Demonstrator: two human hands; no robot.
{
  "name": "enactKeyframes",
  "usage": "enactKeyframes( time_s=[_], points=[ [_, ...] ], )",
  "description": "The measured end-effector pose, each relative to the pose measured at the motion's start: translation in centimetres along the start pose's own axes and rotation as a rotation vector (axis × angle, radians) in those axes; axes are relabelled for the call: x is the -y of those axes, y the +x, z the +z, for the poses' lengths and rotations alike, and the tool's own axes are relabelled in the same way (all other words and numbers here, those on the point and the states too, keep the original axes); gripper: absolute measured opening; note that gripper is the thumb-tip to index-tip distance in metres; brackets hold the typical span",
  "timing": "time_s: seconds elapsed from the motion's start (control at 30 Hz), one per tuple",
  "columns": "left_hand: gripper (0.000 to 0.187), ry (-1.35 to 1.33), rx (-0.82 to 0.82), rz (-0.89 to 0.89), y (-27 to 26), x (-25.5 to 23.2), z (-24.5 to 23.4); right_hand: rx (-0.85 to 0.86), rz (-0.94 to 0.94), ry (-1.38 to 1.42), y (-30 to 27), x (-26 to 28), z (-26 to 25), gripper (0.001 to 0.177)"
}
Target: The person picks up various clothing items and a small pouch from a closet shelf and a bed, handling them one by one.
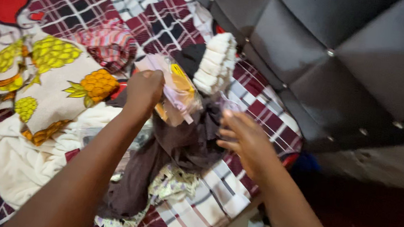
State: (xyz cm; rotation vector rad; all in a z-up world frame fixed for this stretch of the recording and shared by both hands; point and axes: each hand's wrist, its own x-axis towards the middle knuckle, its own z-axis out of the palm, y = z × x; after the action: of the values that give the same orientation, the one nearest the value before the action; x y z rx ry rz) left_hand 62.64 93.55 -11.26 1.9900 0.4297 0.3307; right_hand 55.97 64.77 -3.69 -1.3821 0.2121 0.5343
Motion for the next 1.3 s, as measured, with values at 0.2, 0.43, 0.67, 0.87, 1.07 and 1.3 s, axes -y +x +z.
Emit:
enactKeyframes(
  time_s=[0.2,0.43,0.67,0.87,1.07,1.3],
  points=[
    [0.041,0.061,0.155,0.063,-10.4,-9.5,0.8,0.061,0.069,-0.011,-2.3,1.3,1.4,0.09],
    [0.036,0.13,0.462,-0.098,-18.9,-14.2,4.5,-0.061,0.259,-0.112,-9.4,-1.7,-4.5,0.096],
    [0.031,-0.041,0.731,-0.233,-27.2,-16.1,6.4,-0.006,0.095,0.342,-19.2,-6.2,-8.6,0.066],
    [0.023,0.326,0.924,0.021,-35.9,-18.4,6.2,-0.165,0.104,0.366,-29.3,-11.5,-10.5,0.058],
    [0.029,0.111,1.232,0.089,-42.9,-16.5,7.0,-0.26,0.026,0.707,-40.0,-17.7,-11.3,0.056],
    [0.047,-0.413,1.399,-0.387,-53.9,-16.5,9.5,-0.735,0.066,0.652,-51.1,-19.8,-11.1,0.071]
  ],
)
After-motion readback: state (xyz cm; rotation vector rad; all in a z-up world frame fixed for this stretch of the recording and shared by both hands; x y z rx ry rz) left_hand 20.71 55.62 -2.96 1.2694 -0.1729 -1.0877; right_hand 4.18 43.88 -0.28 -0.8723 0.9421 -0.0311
